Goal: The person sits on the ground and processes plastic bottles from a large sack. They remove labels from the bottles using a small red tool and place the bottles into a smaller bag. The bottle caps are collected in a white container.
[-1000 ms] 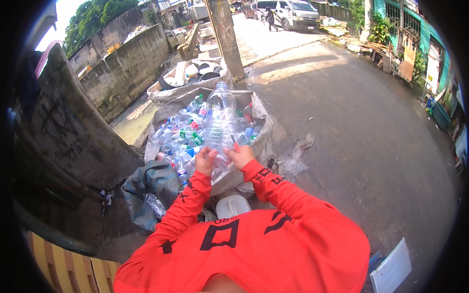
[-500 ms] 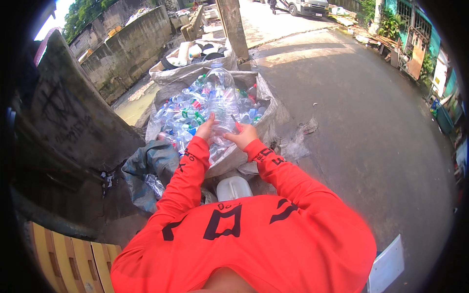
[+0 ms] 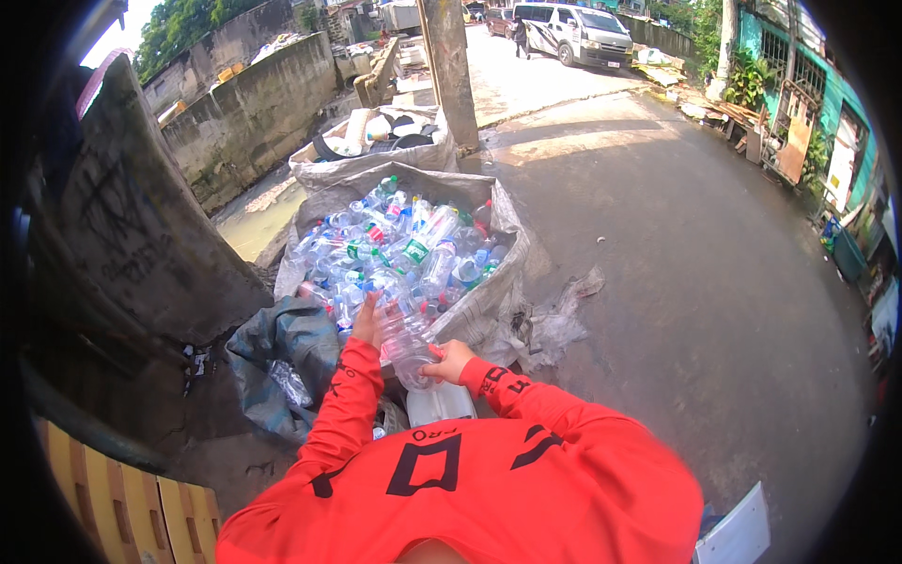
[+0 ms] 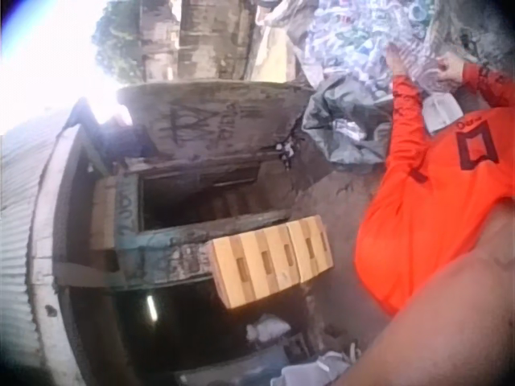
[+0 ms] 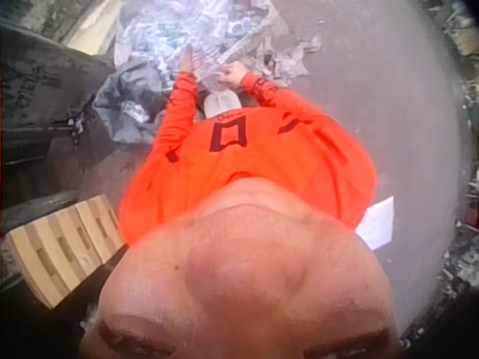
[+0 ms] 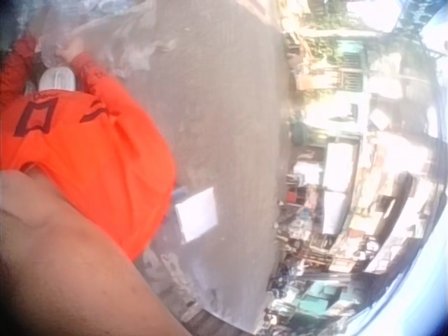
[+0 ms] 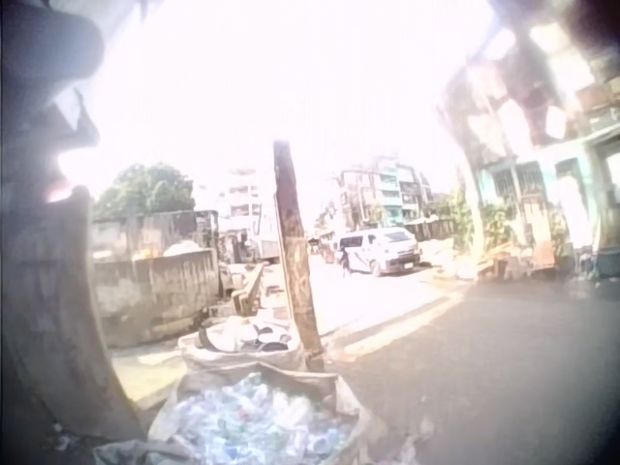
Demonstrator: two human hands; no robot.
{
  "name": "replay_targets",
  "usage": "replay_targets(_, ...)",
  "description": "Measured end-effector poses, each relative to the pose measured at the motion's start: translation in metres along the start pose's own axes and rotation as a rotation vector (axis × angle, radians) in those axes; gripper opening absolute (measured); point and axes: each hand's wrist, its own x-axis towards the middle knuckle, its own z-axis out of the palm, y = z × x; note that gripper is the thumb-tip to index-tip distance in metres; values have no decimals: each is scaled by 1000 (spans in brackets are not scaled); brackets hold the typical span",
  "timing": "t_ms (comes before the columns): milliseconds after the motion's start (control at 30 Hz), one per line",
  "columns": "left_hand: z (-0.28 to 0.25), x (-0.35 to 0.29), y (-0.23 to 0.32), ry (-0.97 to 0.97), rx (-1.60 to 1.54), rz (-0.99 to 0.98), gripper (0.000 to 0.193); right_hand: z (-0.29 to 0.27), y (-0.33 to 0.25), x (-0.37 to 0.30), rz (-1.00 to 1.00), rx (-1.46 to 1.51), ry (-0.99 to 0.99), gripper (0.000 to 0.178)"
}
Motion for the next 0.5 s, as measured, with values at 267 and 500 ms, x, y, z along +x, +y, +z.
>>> replay_targets(267,-39,-4,17,117,261,14,57,26,-18,-22,-85,-99,-160,39)
replay_targets(500,-43,-19,-23,258,452,239,54,3,-46,21,-171,-5,-47,45)
